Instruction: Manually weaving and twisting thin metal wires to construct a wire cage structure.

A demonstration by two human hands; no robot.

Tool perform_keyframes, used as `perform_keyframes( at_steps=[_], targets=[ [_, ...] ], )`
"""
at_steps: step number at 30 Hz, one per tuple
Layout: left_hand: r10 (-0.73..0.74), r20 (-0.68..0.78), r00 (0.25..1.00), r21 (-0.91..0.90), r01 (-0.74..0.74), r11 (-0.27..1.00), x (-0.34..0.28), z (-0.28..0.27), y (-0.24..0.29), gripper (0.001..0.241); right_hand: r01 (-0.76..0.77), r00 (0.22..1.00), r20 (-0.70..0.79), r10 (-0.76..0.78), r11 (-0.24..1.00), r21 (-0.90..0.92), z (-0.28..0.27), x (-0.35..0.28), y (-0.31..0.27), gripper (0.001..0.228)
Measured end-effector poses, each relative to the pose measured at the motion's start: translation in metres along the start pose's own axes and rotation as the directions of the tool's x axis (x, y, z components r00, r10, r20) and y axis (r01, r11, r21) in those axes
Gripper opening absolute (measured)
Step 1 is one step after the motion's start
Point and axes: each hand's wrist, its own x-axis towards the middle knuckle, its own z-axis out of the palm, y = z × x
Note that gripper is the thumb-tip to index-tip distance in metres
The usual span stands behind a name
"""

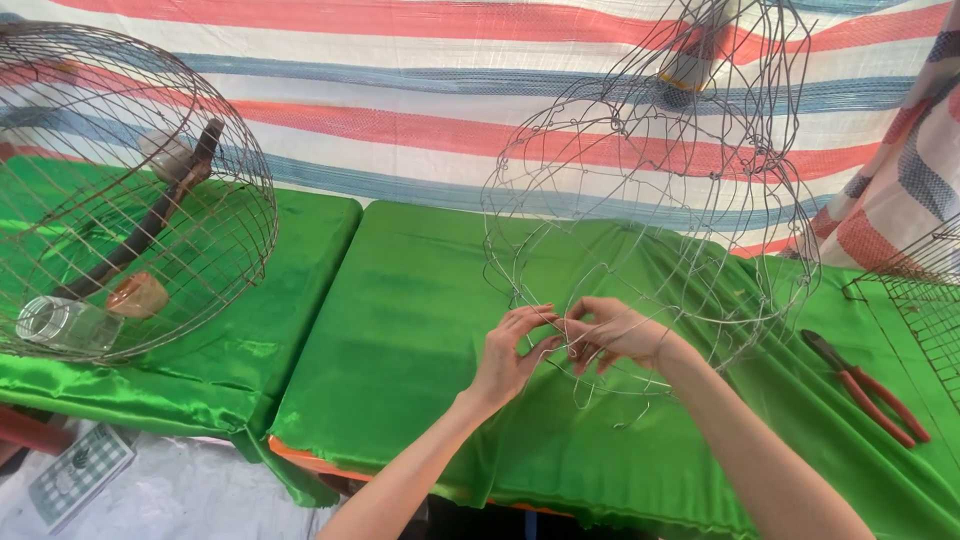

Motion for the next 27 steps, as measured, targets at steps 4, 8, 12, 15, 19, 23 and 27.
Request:
perform_keyframes(
  at_steps=[4, 8, 12, 15, 19, 23, 27],
  targets=[
    [-0.040, -0.013, 0.999, -0.035, 0.040, 0.999, 0.006, 0.007, -0.003, 0.033, 0.197, 0.980, -0.027, -0.198, 0.980, -0.025, -0.010, -0.019, -0.013, 0.026],
    [-0.006, -0.008, 1.000, -0.102, 0.005, 0.995, 0.007, 0.013, -0.010, 0.038, 0.183, 0.970, 0.148, -0.195, 0.979, 0.086, -0.014, -0.024, -0.013, 0.029],
    [-0.053, 0.105, 0.993, -0.193, 0.073, 0.978, -0.001, 0.023, -0.026, 0.028, 0.188, 0.958, 0.196, -0.211, 0.974, 0.130, -0.011, -0.019, -0.020, 0.028],
    [-0.083, 0.229, 0.970, -0.279, 0.147, 0.949, 0.001, 0.005, -0.006, 0.023, 0.204, 0.953, 0.224, -0.205, 0.979, 0.028, -0.003, -0.016, -0.027, 0.045],
    [-0.062, 0.309, 0.949, -0.309, 0.162, 0.937, 0.008, -0.014, 0.023, 0.018, 0.225, 0.942, 0.263, -0.206, 0.973, -0.043, -0.002, -0.012, -0.035, 0.042],
    [-0.027, 0.329, 0.944, -0.308, 0.134, 0.942, 0.009, -0.020, 0.015, 0.015, 0.291, 0.914, 0.313, -0.258, 0.954, -0.066, 0.002, 0.026, -0.024, 0.030],
    [0.012, 0.279, 0.960, -0.282, 0.070, 0.957, 0.016, -0.036, 0.027, 0.018, 0.353, 0.895, 0.287, -0.341, 0.936, 0.010, 0.023, 0.011, -0.036, 0.021]
  ],
)
